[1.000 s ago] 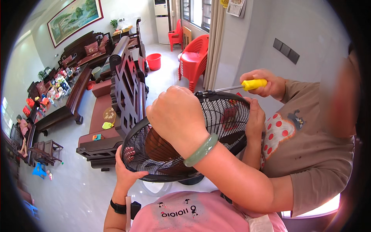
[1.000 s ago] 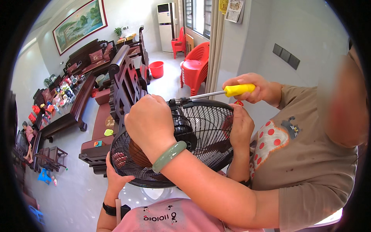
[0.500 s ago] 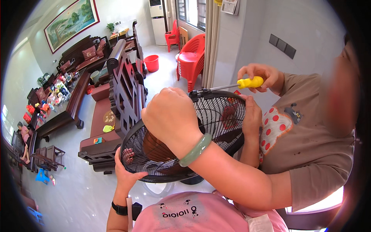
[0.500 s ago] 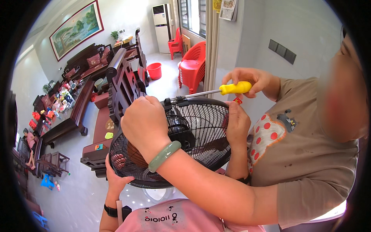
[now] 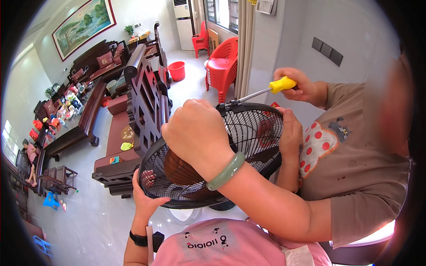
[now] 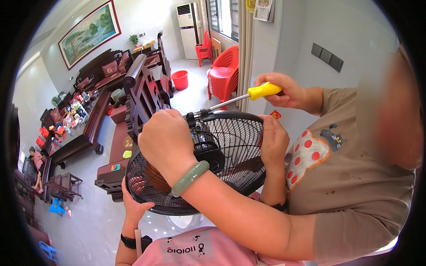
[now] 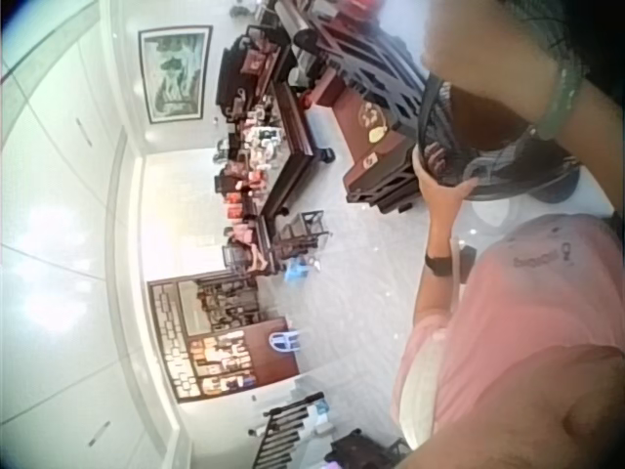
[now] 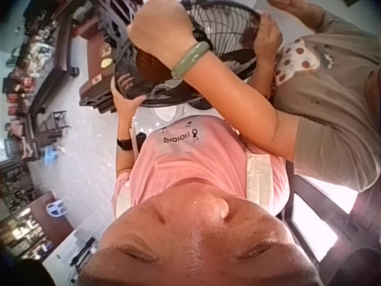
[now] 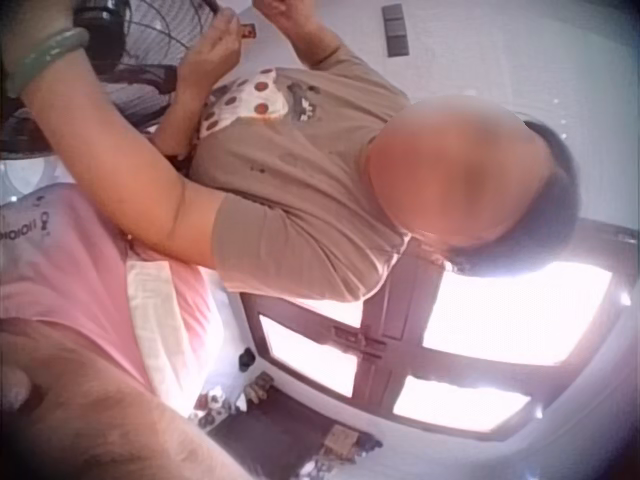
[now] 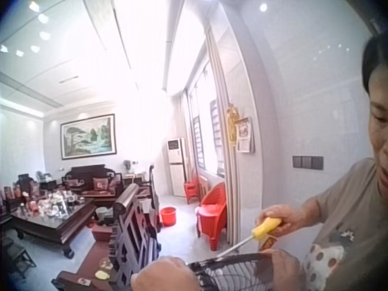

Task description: Using a screwdriver and hands to reassemble or repair the guard of a floor fan.

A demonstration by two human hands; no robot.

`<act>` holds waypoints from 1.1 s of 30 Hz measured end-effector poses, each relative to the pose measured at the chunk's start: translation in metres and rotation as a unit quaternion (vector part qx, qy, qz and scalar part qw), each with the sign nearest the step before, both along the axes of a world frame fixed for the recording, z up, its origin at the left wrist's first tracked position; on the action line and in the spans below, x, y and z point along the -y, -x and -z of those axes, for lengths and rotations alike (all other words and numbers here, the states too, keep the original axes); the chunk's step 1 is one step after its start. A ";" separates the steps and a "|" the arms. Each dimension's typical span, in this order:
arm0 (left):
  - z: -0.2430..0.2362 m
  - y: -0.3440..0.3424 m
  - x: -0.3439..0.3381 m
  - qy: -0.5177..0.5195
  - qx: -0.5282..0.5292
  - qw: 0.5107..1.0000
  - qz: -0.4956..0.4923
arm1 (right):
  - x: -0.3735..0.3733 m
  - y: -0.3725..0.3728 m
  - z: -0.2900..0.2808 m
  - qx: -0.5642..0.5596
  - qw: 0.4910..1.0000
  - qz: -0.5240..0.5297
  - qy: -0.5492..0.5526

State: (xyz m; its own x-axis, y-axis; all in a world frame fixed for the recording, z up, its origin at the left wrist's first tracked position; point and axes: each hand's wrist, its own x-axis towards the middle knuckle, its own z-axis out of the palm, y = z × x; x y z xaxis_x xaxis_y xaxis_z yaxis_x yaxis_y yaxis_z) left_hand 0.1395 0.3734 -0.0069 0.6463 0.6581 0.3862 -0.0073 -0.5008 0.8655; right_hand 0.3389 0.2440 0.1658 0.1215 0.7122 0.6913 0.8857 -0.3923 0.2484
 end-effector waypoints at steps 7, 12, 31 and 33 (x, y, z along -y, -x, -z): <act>-0.002 0.001 0.000 -0.008 0.000 1.000 -0.001 | -0.019 -0.008 0.025 0.100 0.989 0.105 -0.027; -0.007 -0.002 0.001 0.002 0.000 1.000 0.001 | -0.017 -0.008 0.020 0.087 0.989 0.109 -0.041; -0.011 0.001 0.004 -0.006 -0.016 1.000 -0.005 | -0.001 -0.006 0.001 0.028 0.999 0.003 -0.020; -0.007 0.002 0.004 -0.015 -0.006 1.000 -0.001 | -0.008 -0.008 0.012 0.048 0.997 0.060 0.013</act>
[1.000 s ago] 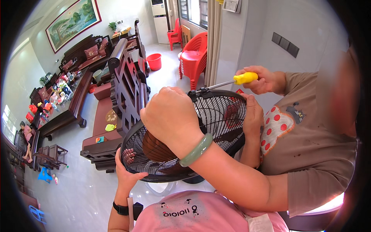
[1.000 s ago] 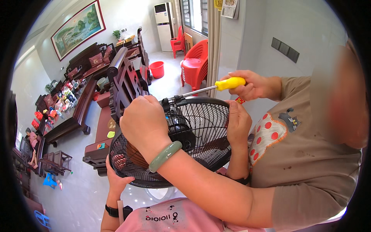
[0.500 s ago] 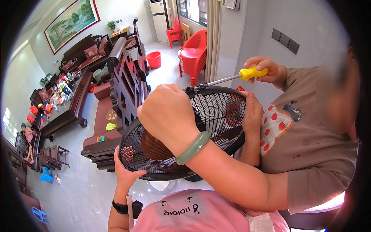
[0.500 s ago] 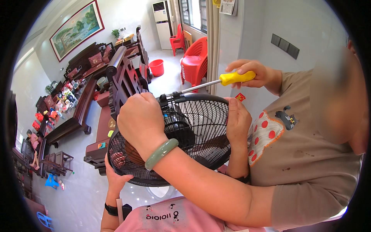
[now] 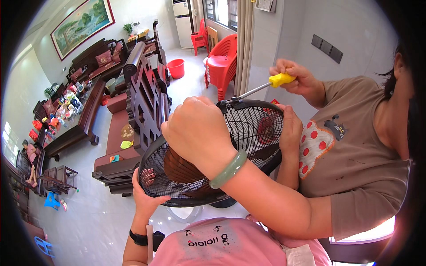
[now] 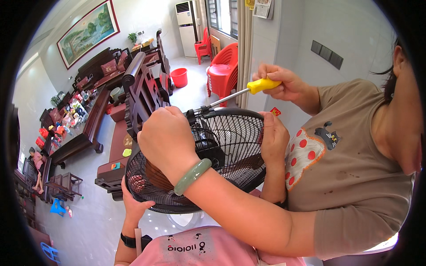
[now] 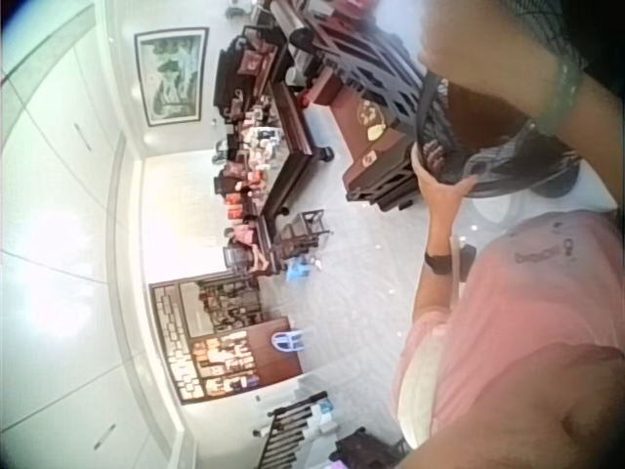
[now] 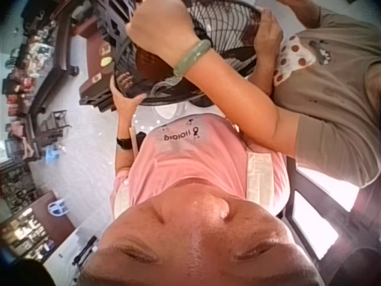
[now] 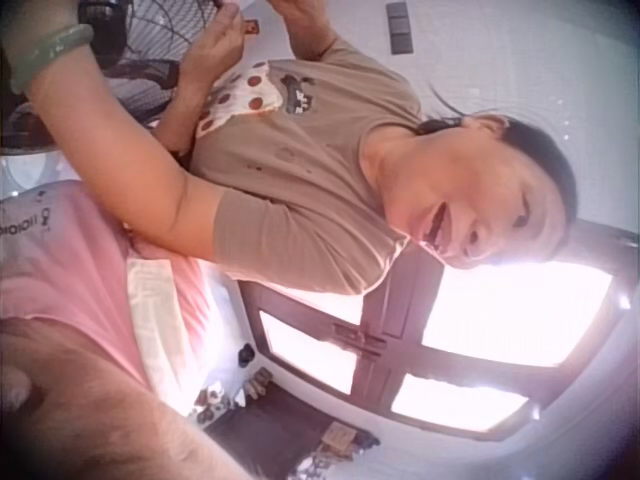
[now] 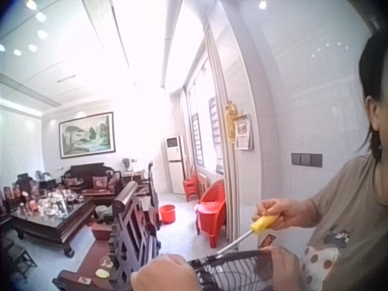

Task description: Using a screwdriver and hands to reassemble or repair the guard of a floor fan.

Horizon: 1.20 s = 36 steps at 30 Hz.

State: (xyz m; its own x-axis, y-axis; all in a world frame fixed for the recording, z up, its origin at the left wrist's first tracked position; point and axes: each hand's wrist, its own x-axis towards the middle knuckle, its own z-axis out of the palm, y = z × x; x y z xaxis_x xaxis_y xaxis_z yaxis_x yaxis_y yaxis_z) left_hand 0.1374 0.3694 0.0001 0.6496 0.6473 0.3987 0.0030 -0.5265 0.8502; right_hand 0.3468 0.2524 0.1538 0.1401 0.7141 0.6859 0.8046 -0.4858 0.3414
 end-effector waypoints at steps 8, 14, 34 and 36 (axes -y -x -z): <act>0.002 0.003 -0.003 0.025 0.007 1.000 0.012 | -0.005 0.001 0.004 0.062 0.998 0.021 0.014; -0.005 -0.003 -0.002 0.028 -0.001 0.999 0.033 | 0.003 0.001 -0.005 -0.001 1.000 -0.019 0.012; -0.008 0.004 -0.004 0.007 -0.010 0.999 0.052 | 0.009 0.014 -0.011 -0.013 0.998 -0.045 0.035; -0.010 0.004 -0.005 -0.004 -0.010 0.998 0.056 | 0.009 0.015 -0.012 -0.007 0.998 -0.028 0.047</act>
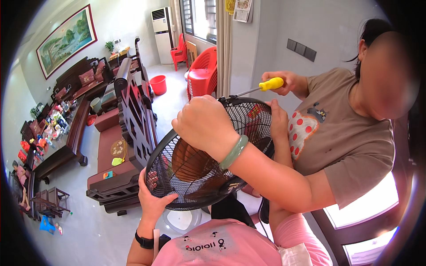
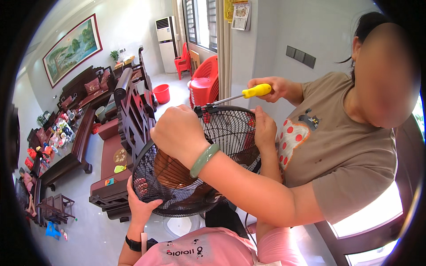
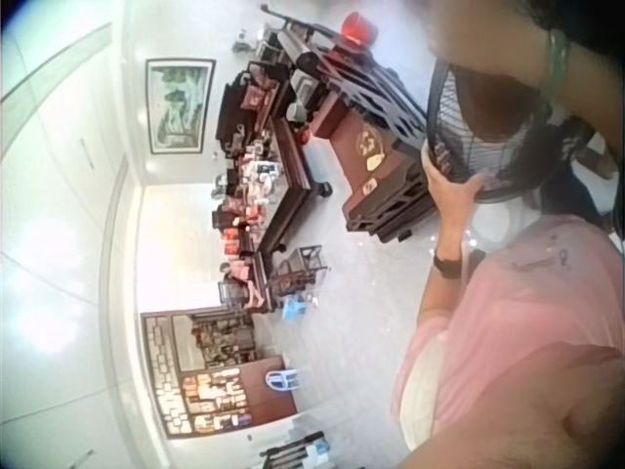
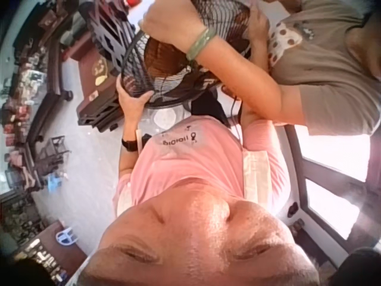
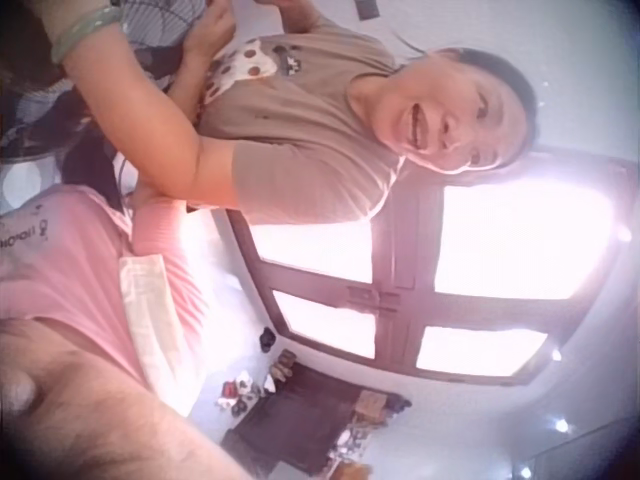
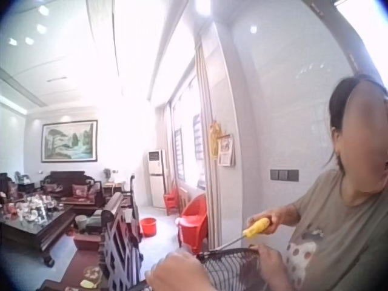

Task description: Using a screwdriver and hands to reassemble or repair the guard of a floor fan.

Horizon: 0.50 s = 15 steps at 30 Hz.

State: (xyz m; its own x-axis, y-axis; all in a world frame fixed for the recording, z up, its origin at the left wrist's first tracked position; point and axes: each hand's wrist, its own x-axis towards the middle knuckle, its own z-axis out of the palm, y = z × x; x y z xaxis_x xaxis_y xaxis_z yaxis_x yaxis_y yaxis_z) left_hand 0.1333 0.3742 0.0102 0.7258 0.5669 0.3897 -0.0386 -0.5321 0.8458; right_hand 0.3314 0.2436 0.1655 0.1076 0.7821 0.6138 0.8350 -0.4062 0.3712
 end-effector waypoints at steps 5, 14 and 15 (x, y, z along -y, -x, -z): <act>0.000 -0.006 -0.004 0.003 0.017 1.000 0.003 | 0.001 -0.003 -0.003 0.008 1.000 -0.001 -0.009; -0.002 -0.008 -0.001 0.001 0.003 1.000 0.000 | 0.003 -0.008 -0.003 -0.005 1.000 -0.013 -0.023; -0.003 -0.007 0.000 0.007 0.002 1.000 0.002 | 0.004 -0.007 -0.003 -0.004 0.999 -0.023 -0.032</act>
